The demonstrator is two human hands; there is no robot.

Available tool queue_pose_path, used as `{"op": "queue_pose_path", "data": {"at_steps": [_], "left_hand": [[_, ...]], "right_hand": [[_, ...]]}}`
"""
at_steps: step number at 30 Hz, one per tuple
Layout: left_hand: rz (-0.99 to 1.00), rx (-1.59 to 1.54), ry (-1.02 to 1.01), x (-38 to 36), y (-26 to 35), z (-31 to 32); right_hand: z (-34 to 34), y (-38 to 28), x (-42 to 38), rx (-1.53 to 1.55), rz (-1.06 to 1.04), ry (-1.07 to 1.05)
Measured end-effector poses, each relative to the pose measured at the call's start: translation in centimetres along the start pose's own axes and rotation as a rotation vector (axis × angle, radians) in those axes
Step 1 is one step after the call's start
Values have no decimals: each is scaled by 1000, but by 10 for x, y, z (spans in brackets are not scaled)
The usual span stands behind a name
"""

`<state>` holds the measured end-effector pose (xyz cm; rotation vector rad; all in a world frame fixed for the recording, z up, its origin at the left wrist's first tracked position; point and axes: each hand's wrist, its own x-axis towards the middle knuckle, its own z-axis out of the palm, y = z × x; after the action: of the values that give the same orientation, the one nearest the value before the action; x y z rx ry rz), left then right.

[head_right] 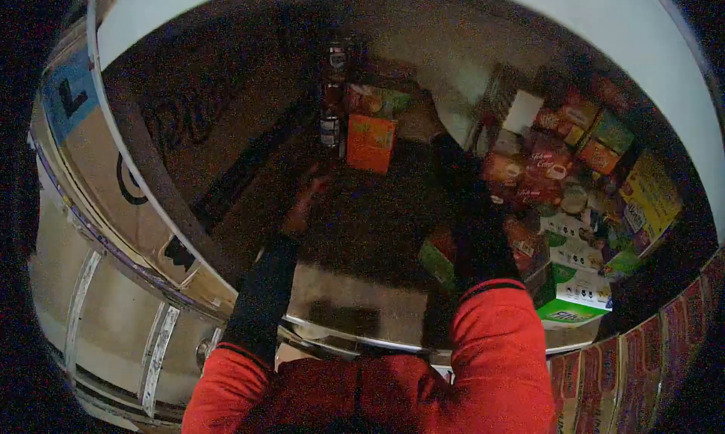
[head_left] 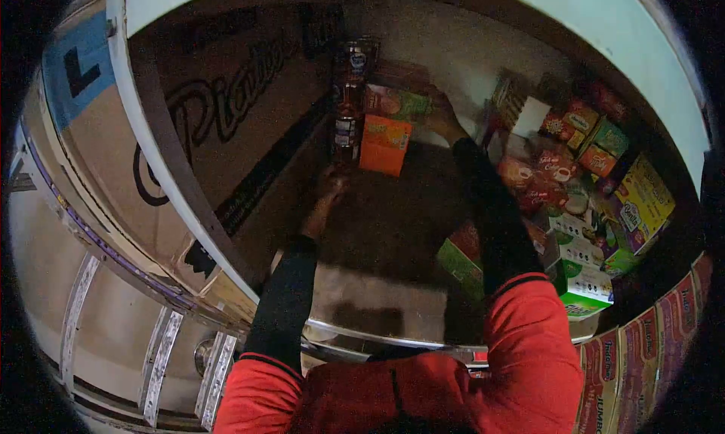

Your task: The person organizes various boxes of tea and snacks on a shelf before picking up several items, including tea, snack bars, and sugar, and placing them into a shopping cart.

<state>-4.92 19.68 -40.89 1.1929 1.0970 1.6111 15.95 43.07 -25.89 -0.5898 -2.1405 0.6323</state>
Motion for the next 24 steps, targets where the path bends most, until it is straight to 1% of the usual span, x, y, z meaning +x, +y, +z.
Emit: {"op": "queue_pose_path", "data": {"at_steps": [2,4,6,7,9,10,11,13,14,15,16,18,19,21,22,24], "left_hand": [[11,-30,23,3,-6,1],[18,-58,49,6,-9,-3],[-25,-27,42,1,0,-3],[-22,-25,49,3,-6,-6],[53,55,51,10,-24,-11],[54,59,53,12,-28,-13],[56,37,43,13,-27,-12],[65,15,38,13,-26,-10],[26,37,62,9,-18,-6],[-12,59,87,7,-14,-4],[0,62,96,7,-15,-6],[-8,-29,27,7,-19,-11],[14,-30,43,6,-18,-12],[-15,-134,-42,4,-12,-13],[2,-133,-23,3,-10,-11],[-37,-23,47,-1,-5,-5]], "right_hand": [[13,-1,-17,263,-31,80],[15,-5,-16,400,-53,113],[13,-10,-12,51,28,18],[14,-12,-11,55,22,13],[15,-17,-11,63,-95,47],[15,-22,-14,67,-98,48],[14,-37,-18,363,40,111],[10,-40,-15,661,174,167],[3,-35,-10,706,212,191],[-2,-25,-1,700,220,211],[-8,-14,6,644,213,229],[-18,14,30,493,180,256],[-18,28,39,434,165,265],[-17,49,57,355,143,276],[-17,56,65,324,136,284],[-15,63,77,270,121,301]]}}
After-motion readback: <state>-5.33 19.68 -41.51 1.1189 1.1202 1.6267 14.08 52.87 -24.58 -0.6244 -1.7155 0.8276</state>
